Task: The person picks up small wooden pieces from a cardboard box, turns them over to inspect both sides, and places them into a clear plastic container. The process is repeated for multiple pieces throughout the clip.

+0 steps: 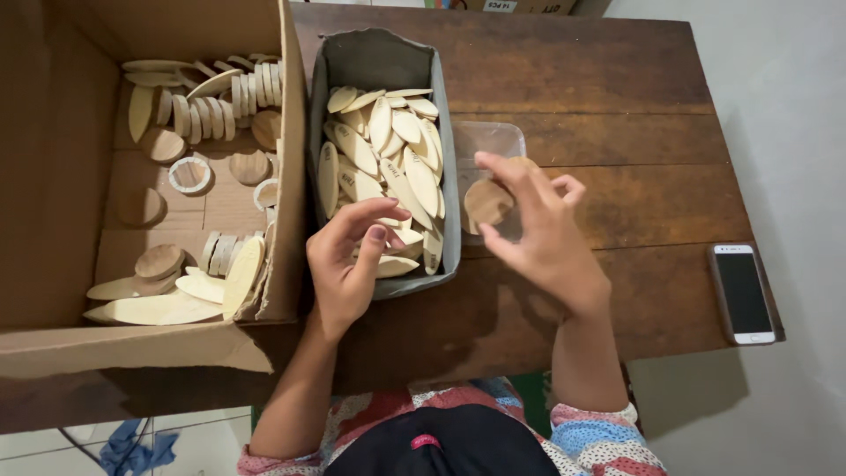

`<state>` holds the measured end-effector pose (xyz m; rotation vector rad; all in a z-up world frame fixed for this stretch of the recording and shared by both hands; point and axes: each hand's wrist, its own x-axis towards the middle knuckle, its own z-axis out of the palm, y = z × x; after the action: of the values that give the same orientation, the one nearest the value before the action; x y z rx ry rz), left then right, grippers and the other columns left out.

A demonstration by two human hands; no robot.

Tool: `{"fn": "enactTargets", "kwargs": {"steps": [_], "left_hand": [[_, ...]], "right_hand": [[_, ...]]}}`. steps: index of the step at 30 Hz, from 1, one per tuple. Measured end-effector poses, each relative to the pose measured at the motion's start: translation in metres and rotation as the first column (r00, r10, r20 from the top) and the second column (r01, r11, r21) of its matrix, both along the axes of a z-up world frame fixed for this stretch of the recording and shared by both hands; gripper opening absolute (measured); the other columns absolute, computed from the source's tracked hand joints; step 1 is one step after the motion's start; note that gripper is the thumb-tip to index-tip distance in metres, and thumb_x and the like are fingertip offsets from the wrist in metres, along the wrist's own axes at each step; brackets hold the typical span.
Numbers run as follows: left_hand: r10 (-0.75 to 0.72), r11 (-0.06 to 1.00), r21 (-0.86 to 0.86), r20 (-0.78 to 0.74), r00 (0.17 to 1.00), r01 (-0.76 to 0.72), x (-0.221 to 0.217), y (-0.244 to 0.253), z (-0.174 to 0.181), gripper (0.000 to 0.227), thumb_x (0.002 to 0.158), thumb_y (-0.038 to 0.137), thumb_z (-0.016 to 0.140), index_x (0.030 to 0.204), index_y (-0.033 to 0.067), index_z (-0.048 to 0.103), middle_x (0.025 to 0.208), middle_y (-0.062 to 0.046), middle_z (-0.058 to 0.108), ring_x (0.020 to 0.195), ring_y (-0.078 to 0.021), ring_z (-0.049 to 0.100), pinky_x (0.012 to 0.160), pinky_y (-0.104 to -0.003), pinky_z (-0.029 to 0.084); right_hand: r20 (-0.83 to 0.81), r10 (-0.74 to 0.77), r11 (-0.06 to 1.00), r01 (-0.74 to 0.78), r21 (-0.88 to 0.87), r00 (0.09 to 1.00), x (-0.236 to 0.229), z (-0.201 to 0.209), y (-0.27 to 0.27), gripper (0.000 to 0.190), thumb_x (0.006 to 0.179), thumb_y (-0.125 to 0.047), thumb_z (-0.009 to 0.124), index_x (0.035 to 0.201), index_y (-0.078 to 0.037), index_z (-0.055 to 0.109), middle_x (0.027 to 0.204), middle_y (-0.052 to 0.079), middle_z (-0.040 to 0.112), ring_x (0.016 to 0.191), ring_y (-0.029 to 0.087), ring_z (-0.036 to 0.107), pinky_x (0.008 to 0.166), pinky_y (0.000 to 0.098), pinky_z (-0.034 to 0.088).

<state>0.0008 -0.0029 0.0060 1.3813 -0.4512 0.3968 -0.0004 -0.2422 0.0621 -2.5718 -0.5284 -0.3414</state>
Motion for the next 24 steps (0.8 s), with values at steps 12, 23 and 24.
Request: {"fn": "enactTargets", "kwargs": {"steps": [12,23,24], "left_hand": [[0.052,0.999,0.006,0.091,0.995,-0.052,0.001,0.001,0.008,0.030,0.105,0.021,0.054,0.109,-0.0040,0.071,0.092,-0.014,0.074,0.062,-0.0201,0.069,0.063,-0.035,0.058],[0.097,0.789,0.400,0.668,0.738,-0.467,-0.071,0.088,0.100,0.017,0.097,0.009,0.056,0.107,0.0058,0.069,0.097,-0.009,0.074,0.070,-0.0201,0.069,0.063,-0.032,0.054],[0.142,0.660,0.471,0.686,0.713,-0.585,-0.070,0.102,0.105,0.028,0.091,0.002,0.053,0.111,0.0124,0.070,0.098,-0.005,0.075,0.073,-0.0185,0.066,0.065,-0.032,0.057]], "right_hand": [[-0.080,-0.009,0.998,0.004,-0.068,0.997,0.000,-0.015,0.010,0.094,0.076,-0.014,0.080,0.158,-0.026,0.037,0.150,-0.002,0.050,0.127,0.018,0.057,0.101,0.0513,0.025],[0.122,-0.015,0.996,0.004,0.092,0.992,-0.025,0.001,0.008,0.057,0.089,-0.013,0.077,0.142,-0.007,0.055,0.144,0.015,0.059,0.136,0.033,0.055,0.115,0.0492,0.034],[0.213,-0.018,0.988,-0.015,0.155,0.977,-0.027,-0.001,0.004,0.052,0.091,-0.002,0.078,0.138,0.001,0.057,0.140,0.021,0.060,0.133,0.037,0.058,0.118,0.0493,0.041]]}}
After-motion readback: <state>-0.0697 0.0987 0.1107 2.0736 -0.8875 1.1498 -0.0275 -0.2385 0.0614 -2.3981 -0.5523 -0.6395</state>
